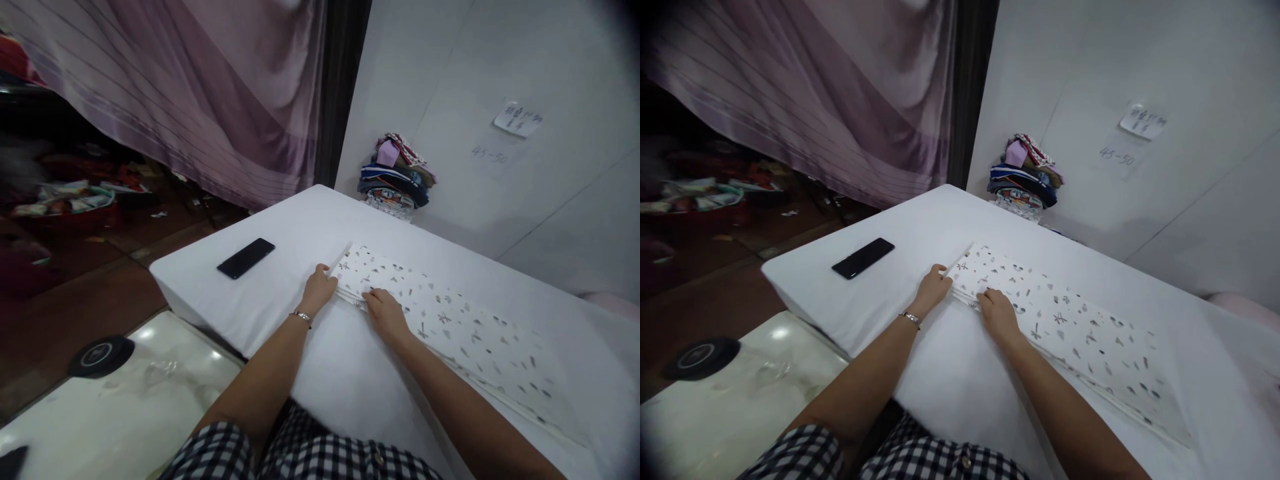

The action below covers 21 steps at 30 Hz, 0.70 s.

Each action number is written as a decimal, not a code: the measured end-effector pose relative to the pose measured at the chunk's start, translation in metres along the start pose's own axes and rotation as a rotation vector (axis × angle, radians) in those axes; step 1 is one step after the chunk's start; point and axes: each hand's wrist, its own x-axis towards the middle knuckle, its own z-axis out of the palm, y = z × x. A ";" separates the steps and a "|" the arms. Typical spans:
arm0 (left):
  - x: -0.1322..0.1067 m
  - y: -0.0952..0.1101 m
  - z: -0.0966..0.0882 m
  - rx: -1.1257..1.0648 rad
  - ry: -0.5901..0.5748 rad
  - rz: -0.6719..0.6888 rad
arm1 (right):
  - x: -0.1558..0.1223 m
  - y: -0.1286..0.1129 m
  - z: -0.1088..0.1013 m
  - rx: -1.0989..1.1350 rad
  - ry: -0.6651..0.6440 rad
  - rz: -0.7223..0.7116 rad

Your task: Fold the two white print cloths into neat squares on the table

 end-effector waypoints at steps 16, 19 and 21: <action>-0.011 0.009 0.008 0.377 0.034 0.153 | -0.023 -0.007 -0.006 0.076 0.021 -0.058; -0.008 0.010 0.005 0.379 -0.004 0.120 | -0.053 0.011 -0.018 0.127 0.106 -0.035; -0.005 0.012 0.003 0.368 -0.031 0.103 | -0.086 0.037 -0.030 0.097 0.165 0.061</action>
